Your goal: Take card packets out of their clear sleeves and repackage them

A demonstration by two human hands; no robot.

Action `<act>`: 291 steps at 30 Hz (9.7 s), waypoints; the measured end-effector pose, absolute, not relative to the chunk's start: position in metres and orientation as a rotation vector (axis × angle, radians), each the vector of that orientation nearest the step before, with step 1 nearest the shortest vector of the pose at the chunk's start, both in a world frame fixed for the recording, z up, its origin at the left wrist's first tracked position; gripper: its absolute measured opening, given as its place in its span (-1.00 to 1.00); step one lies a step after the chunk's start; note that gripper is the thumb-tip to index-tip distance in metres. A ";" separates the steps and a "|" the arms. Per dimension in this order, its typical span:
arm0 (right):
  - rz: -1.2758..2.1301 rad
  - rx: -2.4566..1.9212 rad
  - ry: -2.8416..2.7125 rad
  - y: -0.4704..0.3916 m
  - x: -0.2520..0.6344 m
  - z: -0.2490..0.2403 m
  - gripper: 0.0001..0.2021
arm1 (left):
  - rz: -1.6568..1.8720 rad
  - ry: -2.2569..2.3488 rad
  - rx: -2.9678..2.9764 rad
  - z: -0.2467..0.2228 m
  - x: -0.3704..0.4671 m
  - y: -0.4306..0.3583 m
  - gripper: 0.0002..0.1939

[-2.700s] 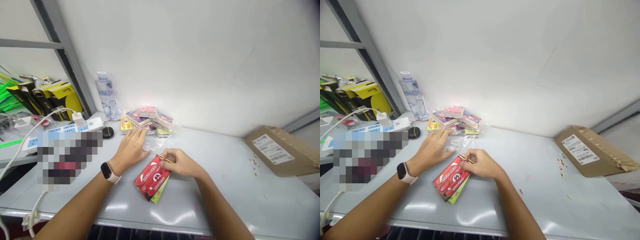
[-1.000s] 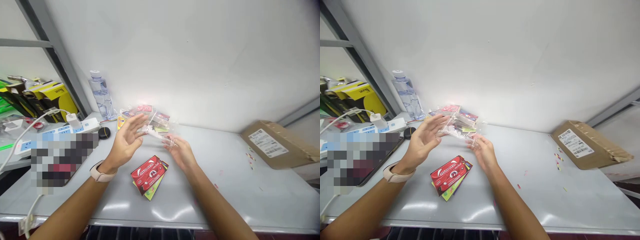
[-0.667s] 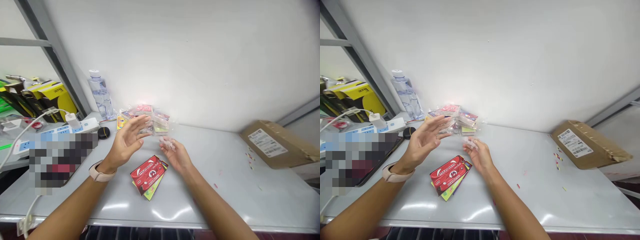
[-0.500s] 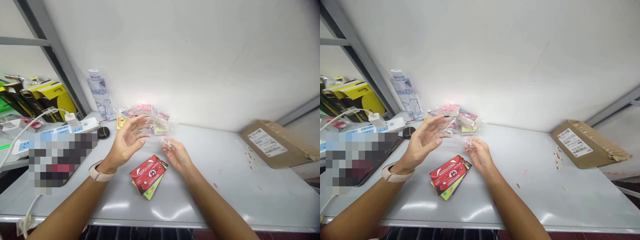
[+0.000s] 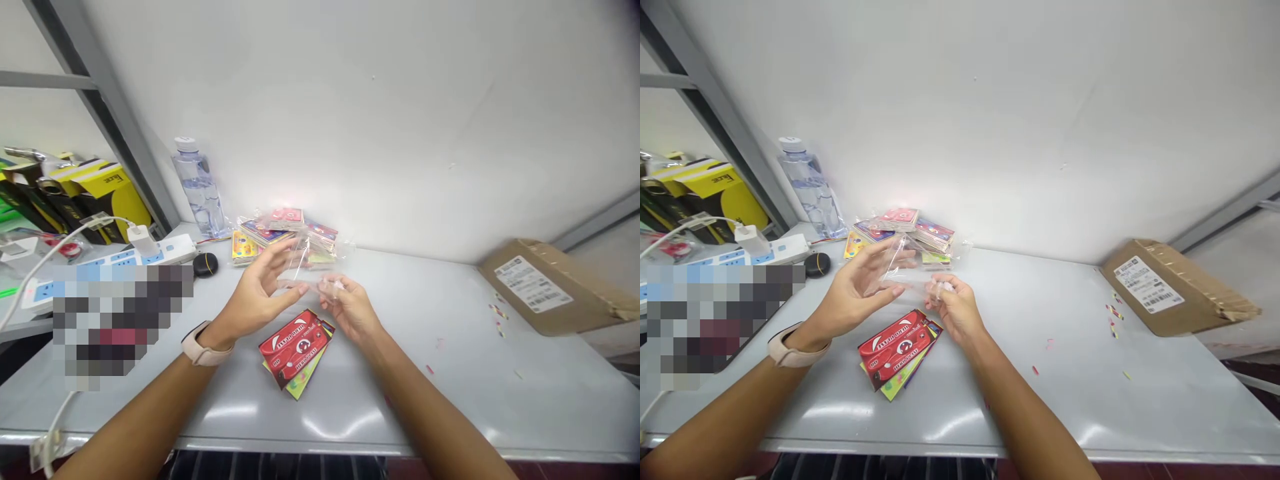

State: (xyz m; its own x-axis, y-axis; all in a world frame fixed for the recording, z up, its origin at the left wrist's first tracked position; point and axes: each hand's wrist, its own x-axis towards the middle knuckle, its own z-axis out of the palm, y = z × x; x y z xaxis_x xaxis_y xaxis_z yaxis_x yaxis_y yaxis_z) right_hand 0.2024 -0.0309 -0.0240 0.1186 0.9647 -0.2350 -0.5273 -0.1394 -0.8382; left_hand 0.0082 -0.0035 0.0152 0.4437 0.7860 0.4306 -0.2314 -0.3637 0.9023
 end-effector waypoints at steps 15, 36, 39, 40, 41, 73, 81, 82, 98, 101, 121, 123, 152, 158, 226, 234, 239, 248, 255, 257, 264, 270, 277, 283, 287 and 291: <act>1.358 -1.052 -0.319 -0.022 0.216 -0.023 -0.66 | 1.333 0.512 1.471 0.011 0.007 0.005 -0.32; 1.230 -1.198 -0.844 -0.033 0.220 -0.011 -0.36 | 1.730 0.797 1.909 0.014 -0.002 0.004 -0.27; 1.262 -1.245 -0.984 -0.036 0.217 -0.010 -0.33 | 1.461 0.758 2.311 0.015 -0.002 0.000 -0.26; 1.271 -1.254 -1.037 -0.037 0.216 -0.009 -0.33 | 1.344 0.741 2.431 0.014 -0.001 -0.001 -0.21; 1.281 -1.256 -1.083 -0.038 0.215 -0.009 -0.34 | 1.239 0.734 2.525 0.011 -0.001 -0.002 -0.14; 0.982 -0.822 -0.895 0.008 0.185 0.043 -0.45 | 0.705 1.054 2.358 -0.002 0.001 0.005 -0.43; 1.020 -0.777 -1.009 0.006 0.189 0.044 -0.47 | 0.742 1.042 2.322 -0.001 0.002 0.004 -0.44; 1.017 -0.757 -1.027 0.005 0.189 0.045 -0.46 | 0.744 1.042 2.315 -0.001 0.002 0.004 -0.45; 0.823 -1.068 -0.988 -0.006 0.219 0.031 -0.61 | 0.759 1.262 2.294 -0.002 0.001 0.006 -0.47; 0.840 -1.286 -1.162 -0.019 0.238 0.016 -0.59 | 0.852 1.377 2.318 -0.006 0.000 0.009 -0.48; 1.478 -1.294 -1.779 -0.039 0.245 0.010 -0.60 | 0.855 1.402 2.434 -0.008 -0.001 0.012 -0.50; 1.460 -1.225 -1.651 -0.039 0.249 0.014 -0.58 | 0.845 1.392 2.424 -0.008 -0.002 0.012 -0.49; 0.935 -1.284 -1.436 -0.039 0.211 -0.004 -0.57 | 0.786 1.332 2.550 -0.003 0.003 0.005 -0.65; 0.827 -1.392 -1.425 -0.040 0.225 0.004 -0.60 | 0.771 1.463 2.512 -0.002 0.002 0.005 -0.69; 0.774 -1.541 -1.015 -0.034 0.233 0.005 -0.57 | 0.915 1.381 2.457 -0.009 0.002 0.009 -0.44; 0.729 -1.466 -1.190 -0.032 0.226 -0.006 -0.59 | 0.898 1.253 2.529 -0.010 0.003 0.009 -0.37; 0.704 -1.453 -1.434 -0.034 0.216 -0.015 -0.68 | 0.846 1.179 2.603 -0.012 0.003 0.008 -0.37; 1.031 -1.384 -1.154 -0.032 0.208 -0.013 -0.62 | 0.862 1.107 2.654 -0.012 0.000 0.009 -0.35; 1.027 -1.407 -1.112 -0.032 0.208 -0.015 -0.64 | 0.841 1.109 2.686 -0.010 0.002 0.010 -0.35; 1.006 -1.415 -1.109 -0.032 0.207 -0.016 -0.67 | 0.830 1.108 2.692 -0.009 0.002 0.010 -0.35; 1.033 -1.422 -1.094 -0.031 0.207 -0.018 -0.69 | 0.819 1.081 2.701 -0.008 0.000 0.009 -0.36; 0.891 -1.474 -1.184 -0.033 0.202 -0.023 -0.74 | 0.803 1.064 2.703 -0.010 0.000 0.010 -0.34; 0.840 -1.531 -1.259 -0.033 0.200 -0.029 -0.79 | 0.821 1.033 2.687 -0.013 -0.001 0.010 -0.36; 0.702 -1.534 -1.390 -0.036 0.219 -0.010 -0.69 | 0.864 1.058 2.641 -0.012 -0.003 0.012 -0.35; 0.759 -1.478 -1.546 -0.043 0.233 0.009 -0.63 | 0.920 1.147 2.582 -0.012 -0.005 0.014 -0.36; 1.089 -1.472 -1.999 -0.048 0.238 0.009 -0.62 | 0.923 1.172 2.561 -0.013 -0.006 0.016 -0.33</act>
